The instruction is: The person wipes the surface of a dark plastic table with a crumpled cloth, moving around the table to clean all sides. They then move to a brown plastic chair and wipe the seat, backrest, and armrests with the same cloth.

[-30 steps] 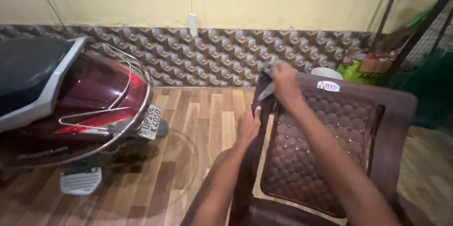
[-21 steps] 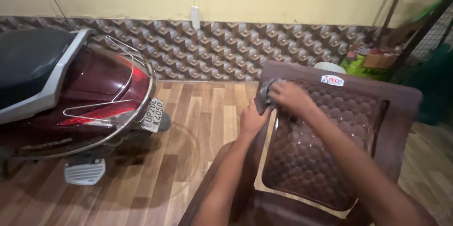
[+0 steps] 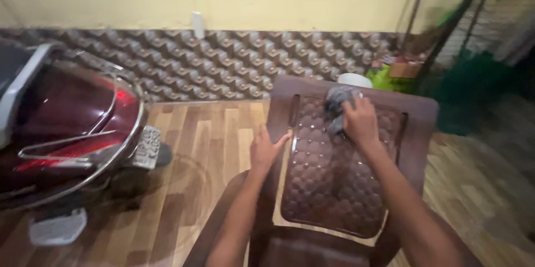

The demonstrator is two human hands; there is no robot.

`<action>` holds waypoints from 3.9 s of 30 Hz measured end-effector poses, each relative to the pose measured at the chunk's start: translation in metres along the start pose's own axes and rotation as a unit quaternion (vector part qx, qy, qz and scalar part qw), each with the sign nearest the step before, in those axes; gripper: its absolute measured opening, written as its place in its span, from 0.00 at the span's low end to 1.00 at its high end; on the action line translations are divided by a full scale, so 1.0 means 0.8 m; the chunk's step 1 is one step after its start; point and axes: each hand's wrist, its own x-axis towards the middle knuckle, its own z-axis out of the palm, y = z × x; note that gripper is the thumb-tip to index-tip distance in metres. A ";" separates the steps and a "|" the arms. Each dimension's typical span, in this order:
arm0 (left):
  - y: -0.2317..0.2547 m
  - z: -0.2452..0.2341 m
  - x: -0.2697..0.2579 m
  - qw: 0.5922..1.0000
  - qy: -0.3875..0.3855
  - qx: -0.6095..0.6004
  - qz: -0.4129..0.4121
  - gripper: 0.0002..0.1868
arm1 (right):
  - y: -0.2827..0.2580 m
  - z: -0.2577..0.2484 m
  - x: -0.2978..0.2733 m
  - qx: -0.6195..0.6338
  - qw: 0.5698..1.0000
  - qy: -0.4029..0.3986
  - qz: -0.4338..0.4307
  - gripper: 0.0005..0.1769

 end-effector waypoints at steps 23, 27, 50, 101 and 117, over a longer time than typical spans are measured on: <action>0.166 -0.003 -0.145 0.961 -0.003 0.206 0.184 0.30 | 0.127 -0.081 -0.102 -0.049 0.996 0.062 0.029 0.20; 0.151 -0.008 -0.159 0.970 0.021 0.173 0.170 0.33 | 0.138 -0.087 -0.135 -0.026 0.998 0.035 0.035 0.22; 0.108 -0.050 -0.173 0.962 -0.056 0.127 0.235 0.41 | 0.026 0.023 -0.051 0.138 0.978 0.109 0.110 0.17; 0.066 -0.068 -0.166 0.879 -0.183 0.330 0.292 0.42 | -0.141 0.007 -0.169 0.143 0.968 0.012 -0.208 0.31; 0.087 -0.089 -0.198 0.921 -0.150 0.267 0.242 0.42 | -0.099 -0.004 -0.065 0.148 0.986 -0.034 -0.071 0.19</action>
